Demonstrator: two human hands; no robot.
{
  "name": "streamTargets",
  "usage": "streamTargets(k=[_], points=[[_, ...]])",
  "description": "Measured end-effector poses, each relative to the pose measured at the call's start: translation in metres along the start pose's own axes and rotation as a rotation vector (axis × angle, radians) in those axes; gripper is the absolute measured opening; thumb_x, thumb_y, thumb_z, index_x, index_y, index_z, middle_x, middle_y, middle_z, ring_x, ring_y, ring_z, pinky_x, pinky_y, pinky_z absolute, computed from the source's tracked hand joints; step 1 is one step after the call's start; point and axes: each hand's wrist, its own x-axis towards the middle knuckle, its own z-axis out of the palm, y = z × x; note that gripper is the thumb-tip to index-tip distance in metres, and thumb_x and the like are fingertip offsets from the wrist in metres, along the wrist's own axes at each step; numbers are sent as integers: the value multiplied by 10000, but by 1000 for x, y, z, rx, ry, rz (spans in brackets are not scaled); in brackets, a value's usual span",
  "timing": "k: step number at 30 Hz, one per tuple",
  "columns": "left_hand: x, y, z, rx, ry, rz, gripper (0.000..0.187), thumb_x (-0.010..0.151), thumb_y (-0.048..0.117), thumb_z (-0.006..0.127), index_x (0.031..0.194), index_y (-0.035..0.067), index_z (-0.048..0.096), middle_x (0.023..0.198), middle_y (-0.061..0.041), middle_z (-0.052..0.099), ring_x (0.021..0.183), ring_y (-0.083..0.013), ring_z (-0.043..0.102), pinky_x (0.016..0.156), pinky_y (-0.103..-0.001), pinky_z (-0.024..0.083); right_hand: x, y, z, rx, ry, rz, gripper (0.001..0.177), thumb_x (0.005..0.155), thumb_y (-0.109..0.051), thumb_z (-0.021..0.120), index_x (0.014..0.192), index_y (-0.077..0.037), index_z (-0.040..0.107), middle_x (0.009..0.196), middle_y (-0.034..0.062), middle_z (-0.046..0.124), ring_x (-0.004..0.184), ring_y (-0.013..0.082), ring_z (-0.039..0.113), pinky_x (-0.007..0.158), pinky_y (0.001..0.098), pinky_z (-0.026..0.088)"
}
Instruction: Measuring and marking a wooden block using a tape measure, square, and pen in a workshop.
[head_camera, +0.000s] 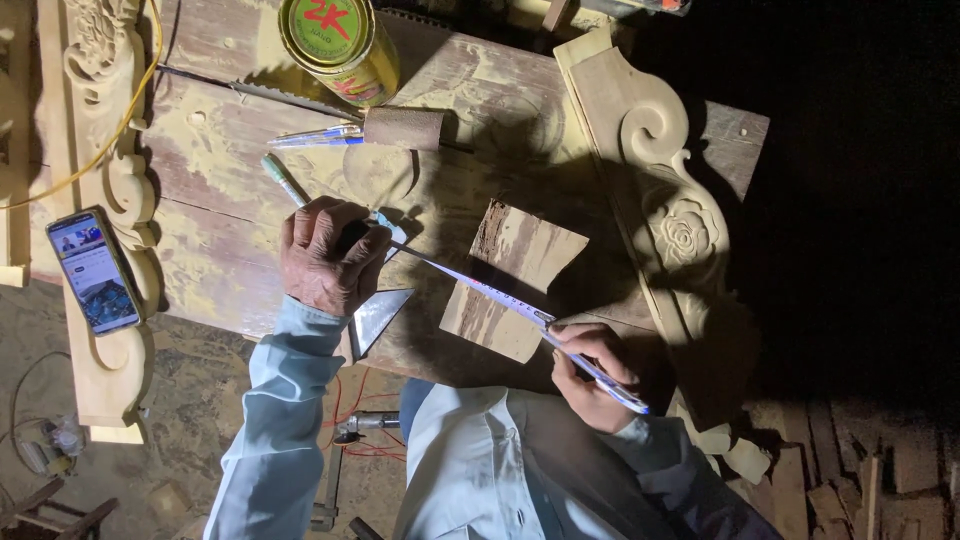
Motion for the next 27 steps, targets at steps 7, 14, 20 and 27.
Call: streamTargets(k=[7, 14, 20, 27], points=[[3, 1, 1, -8, 55, 29, 141, 992, 203, 684, 868, 221, 749, 1050, -81, 685, 1010, -361, 675, 845, -459, 507, 5, -6, 7, -153, 36, -143, 108, 781, -34, 781, 776, -64, 678, 833, 78, 746, 786, 234, 780, 783, 296, 623], [5, 4, -2, -3, 62, 34, 177, 1008, 210, 652, 850, 215, 731, 1049, -83, 685, 999, -359, 674, 850, -462, 512, 0, -1, 10, -152, 57, -163, 94, 800, 20, 748, 786, -31, 670, 817, 106, 728, 784, 271, 776, 775, 310, 621], [5, 3, 0, -7, 65, 41, 167, 1001, 191, 657, 852, 215, 728, 1046, -80, 685, 998, -355, 677, 846, -462, 513, 3, -2, 10, -156, 47, -179, 93, 792, 37, 754, 789, -20, 680, 814, 119, 733, 769, 273, 775, 757, 315, 622], [5, 3, 2, -21, 71, 36, 158, 1007, 192, 672, 862, 210, 733, 1025, -81, 676, 971, -350, 672, 835, -448, 503, 3, -4, 12, -159, 63, -166, 78, 805, 22, 757, 785, -11, 689, 825, 132, 738, 774, 278, 772, 775, 309, 616]])
